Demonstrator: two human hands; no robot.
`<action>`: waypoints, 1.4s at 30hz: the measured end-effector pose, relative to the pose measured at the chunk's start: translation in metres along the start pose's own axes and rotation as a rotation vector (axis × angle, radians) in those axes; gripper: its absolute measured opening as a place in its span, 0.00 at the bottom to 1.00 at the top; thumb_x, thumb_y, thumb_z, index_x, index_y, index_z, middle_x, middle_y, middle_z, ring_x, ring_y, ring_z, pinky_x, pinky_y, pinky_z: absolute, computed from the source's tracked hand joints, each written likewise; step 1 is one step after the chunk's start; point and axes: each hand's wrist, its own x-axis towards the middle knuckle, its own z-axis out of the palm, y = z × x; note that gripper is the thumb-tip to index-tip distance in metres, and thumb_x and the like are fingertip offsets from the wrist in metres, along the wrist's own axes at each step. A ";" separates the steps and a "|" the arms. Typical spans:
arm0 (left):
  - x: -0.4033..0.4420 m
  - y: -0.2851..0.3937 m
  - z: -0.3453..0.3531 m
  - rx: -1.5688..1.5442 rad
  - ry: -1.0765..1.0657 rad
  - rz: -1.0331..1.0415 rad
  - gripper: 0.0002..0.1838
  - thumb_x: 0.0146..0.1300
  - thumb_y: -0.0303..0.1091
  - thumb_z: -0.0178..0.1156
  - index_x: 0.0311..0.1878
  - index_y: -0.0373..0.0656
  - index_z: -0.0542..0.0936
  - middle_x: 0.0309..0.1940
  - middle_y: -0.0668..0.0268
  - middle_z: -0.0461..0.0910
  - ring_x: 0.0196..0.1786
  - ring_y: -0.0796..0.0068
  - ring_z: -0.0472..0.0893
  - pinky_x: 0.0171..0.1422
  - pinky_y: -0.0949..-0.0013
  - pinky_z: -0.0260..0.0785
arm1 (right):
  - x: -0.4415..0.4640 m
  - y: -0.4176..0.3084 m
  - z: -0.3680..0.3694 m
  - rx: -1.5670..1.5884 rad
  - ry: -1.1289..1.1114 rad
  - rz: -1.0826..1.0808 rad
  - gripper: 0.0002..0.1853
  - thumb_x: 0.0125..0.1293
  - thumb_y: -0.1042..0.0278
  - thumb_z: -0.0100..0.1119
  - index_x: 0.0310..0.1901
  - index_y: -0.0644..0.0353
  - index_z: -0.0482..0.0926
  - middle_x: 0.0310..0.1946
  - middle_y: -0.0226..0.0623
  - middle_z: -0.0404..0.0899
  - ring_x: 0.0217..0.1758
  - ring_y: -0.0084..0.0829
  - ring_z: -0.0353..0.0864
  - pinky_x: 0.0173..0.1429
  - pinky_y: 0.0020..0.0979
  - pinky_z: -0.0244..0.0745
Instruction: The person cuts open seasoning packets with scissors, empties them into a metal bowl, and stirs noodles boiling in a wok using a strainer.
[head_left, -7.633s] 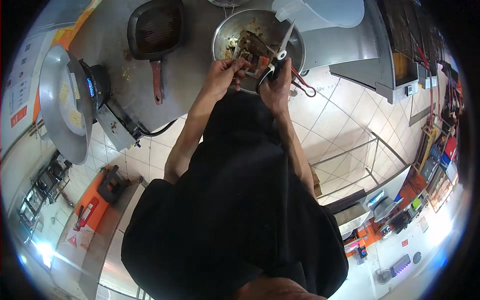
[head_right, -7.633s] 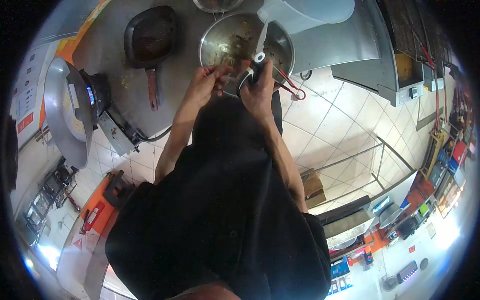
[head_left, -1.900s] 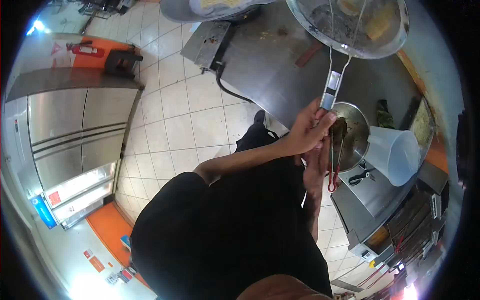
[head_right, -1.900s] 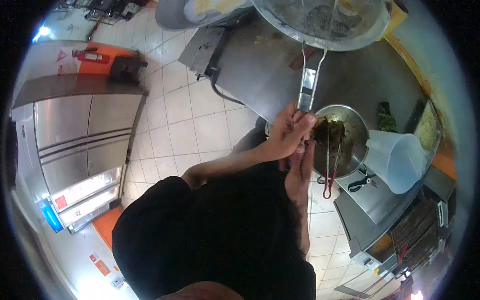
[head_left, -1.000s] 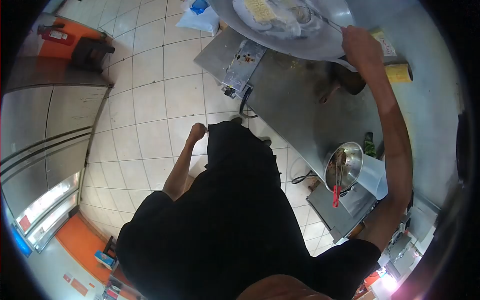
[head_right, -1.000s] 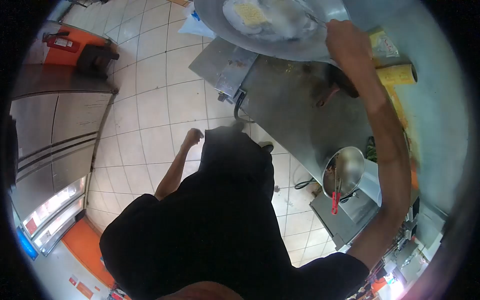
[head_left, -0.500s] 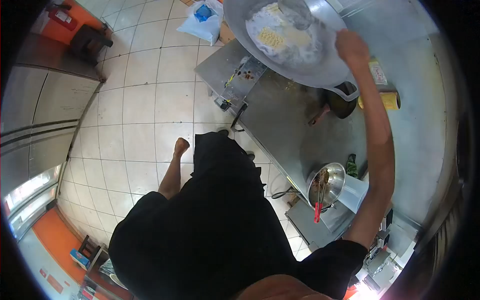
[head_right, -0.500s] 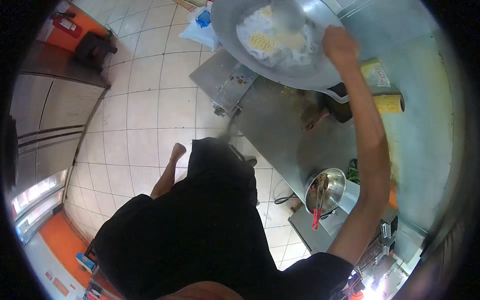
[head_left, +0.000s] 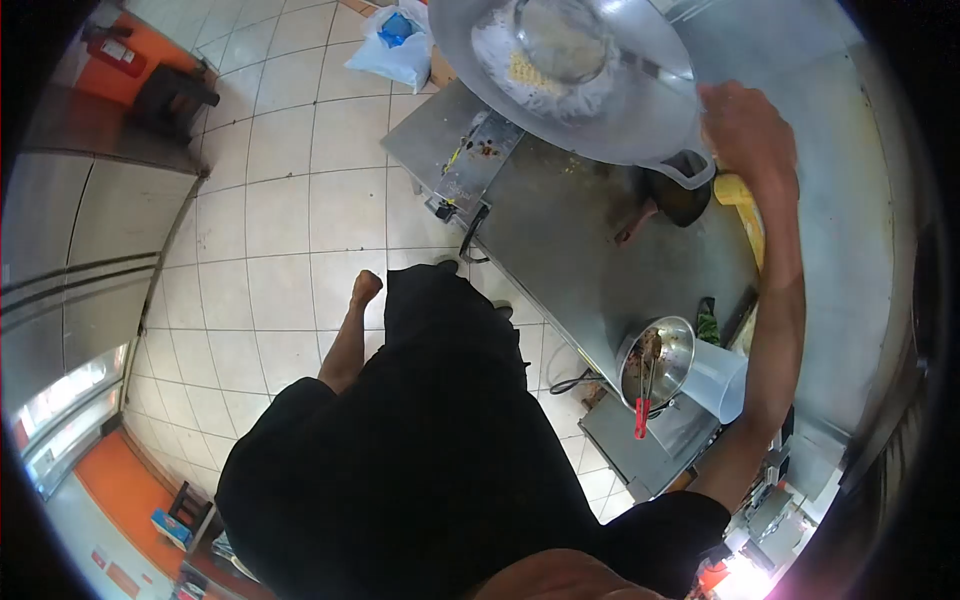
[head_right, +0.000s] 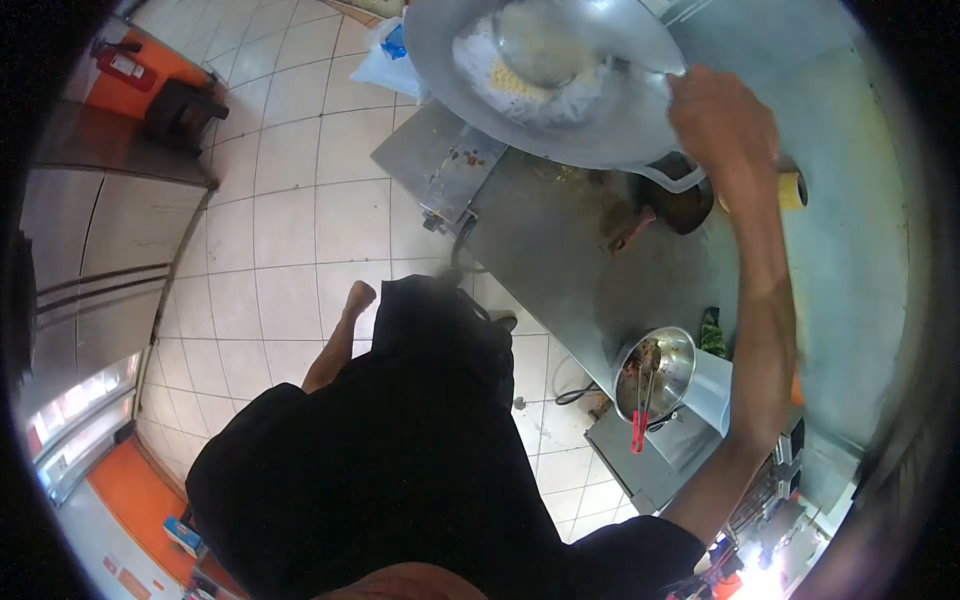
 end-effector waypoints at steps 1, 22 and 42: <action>0.008 -0.027 0.007 -0.134 -0.101 0.213 0.17 0.50 0.25 0.58 0.10 0.46 0.66 0.08 0.68 0.66 0.10 0.75 0.64 0.15 0.66 0.54 | -0.006 -0.005 0.008 -0.037 -0.037 -0.070 0.21 0.72 0.53 0.41 0.44 0.58 0.80 0.41 0.48 0.82 0.49 0.53 0.79 0.52 0.50 0.74; 0.021 -0.005 -0.002 -0.033 -0.256 -0.102 0.12 0.52 0.25 0.59 0.13 0.42 0.73 0.09 0.66 0.67 0.09 0.74 0.68 0.11 0.68 0.58 | 0.064 0.024 0.082 0.006 0.024 0.091 0.18 0.71 0.57 0.44 0.49 0.59 0.79 0.46 0.50 0.81 0.51 0.49 0.81 0.53 0.47 0.76; 0.015 0.032 -0.021 0.011 -0.315 -0.325 0.13 0.50 0.30 0.58 0.12 0.38 0.74 0.11 0.58 0.73 0.16 0.68 0.77 0.24 0.61 0.72 | 0.009 0.024 0.048 -0.027 -0.007 0.001 0.17 0.72 0.58 0.42 0.44 0.58 0.79 0.42 0.50 0.80 0.48 0.52 0.79 0.49 0.51 0.74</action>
